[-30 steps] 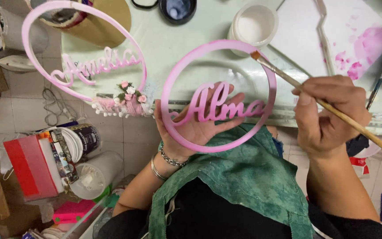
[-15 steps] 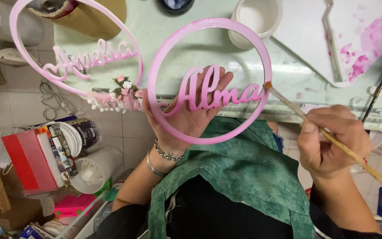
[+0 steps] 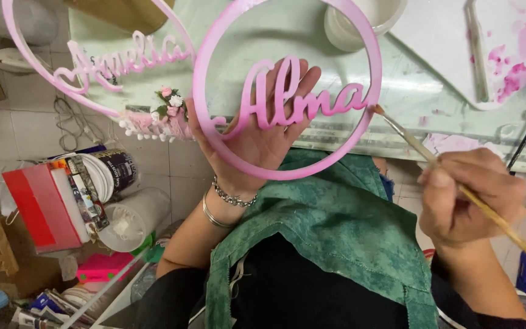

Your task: Painting and detailing a pink wooden name sign with white paint using a brush

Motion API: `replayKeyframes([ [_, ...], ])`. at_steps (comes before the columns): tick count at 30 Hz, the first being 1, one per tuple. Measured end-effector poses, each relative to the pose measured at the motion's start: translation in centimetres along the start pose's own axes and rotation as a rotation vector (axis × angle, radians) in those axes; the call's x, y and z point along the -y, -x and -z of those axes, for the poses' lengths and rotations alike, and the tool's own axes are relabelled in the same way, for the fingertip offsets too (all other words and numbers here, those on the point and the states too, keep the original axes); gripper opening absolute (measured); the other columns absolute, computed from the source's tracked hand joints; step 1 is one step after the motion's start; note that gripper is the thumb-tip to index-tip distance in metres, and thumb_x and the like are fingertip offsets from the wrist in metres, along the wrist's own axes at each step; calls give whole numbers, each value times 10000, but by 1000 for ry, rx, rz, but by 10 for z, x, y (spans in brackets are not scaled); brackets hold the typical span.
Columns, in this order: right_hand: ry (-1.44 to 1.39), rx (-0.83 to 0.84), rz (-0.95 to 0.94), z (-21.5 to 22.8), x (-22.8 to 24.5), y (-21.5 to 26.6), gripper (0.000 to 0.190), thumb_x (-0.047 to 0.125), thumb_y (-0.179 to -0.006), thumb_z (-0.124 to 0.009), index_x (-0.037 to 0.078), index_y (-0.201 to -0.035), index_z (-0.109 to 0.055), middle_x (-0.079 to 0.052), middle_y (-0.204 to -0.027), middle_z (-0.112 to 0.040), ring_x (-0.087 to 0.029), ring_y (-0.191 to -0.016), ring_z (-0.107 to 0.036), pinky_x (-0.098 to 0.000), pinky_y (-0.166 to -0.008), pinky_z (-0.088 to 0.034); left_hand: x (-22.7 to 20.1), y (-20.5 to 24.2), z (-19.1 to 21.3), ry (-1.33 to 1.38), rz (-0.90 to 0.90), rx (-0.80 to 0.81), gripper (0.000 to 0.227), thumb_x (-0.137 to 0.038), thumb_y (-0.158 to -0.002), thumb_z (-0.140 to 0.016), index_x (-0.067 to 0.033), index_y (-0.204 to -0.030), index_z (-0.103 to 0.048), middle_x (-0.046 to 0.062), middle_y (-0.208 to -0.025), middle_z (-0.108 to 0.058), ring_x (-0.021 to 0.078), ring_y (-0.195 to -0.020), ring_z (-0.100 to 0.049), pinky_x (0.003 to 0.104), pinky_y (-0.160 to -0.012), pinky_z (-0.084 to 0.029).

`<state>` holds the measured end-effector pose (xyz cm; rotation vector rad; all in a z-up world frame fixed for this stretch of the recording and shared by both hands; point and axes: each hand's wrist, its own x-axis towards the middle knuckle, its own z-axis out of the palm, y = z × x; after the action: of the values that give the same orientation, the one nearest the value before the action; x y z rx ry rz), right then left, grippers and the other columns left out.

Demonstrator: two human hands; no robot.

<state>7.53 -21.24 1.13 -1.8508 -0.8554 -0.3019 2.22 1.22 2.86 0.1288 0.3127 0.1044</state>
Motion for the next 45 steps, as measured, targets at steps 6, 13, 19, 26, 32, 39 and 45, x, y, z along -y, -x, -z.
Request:
replayKeyframes([
  [6,194,460,-58,5,27,-2,395,46,-844,-407,73,-452,-364,-12,-403,-310,-180,-289,-279,-329,-305,-129,0,1,-7,-54,-15,51,1237,-638,-528,-548,25,-1419,-4,203,-1478,-44,381,-1419,2,475,-1125,-85],
  [13,-546,227,-121,-4,14,23,148,85,-851,-450,3,-748,-519,-8,-484,-492,-52,-300,-351,-241,-305,-212,-1,5,-11,-14,-51,-8,1234,-641,-495,-530,16,-1417,-40,210,-1476,-66,385,-1419,-17,480,-1119,-87],
  [19,-95,-42,-15,-3,-3,15,344,19,-870,-416,-54,-538,-471,-139,-452,-441,-208,-362,-436,-281,-347,-315,-5,9,-14,125,-87,-2,1156,-634,-546,-429,16,-1417,-35,209,-1476,-46,364,-1421,21,498,-1123,-35],
  [26,-190,191,189,1,6,28,152,-33,-779,-435,-19,-651,-514,-69,-542,-514,-121,-352,-455,-268,-292,-340,-5,10,-24,257,-180,-26,1120,-639,-578,-395,10,-1423,-49,199,-1465,-59,351,-1400,9,548,-1114,24],
  [32,-446,36,2,-12,9,30,117,56,-807,-473,-13,-729,-526,-111,-605,-570,-164,-447,-568,-202,-340,-440,-6,10,-21,161,-186,58,1126,-645,-621,-453,-31,-1450,-4,135,-1486,-43,309,-1409,18,517,-1135,26],
  [39,-368,-232,-47,-9,-12,12,236,74,-896,-465,-31,-685,-477,-155,-582,-490,-227,-400,-515,-300,-332,-428,-7,12,-18,99,-189,56,1116,-630,-628,-491,-48,-1453,-16,145,-1499,-48,303,-1417,-3,510,-1141,-10],
  [45,-364,-146,186,-12,-17,21,198,30,-877,-438,-46,-701,-486,-124,-516,-507,-137,-344,-525,-216,-242,-368,-6,9,-18,144,-232,84,1071,-663,-661,-375,-37,-1444,3,150,-1489,-23,304,-1391,3,520,-1128,21],
])
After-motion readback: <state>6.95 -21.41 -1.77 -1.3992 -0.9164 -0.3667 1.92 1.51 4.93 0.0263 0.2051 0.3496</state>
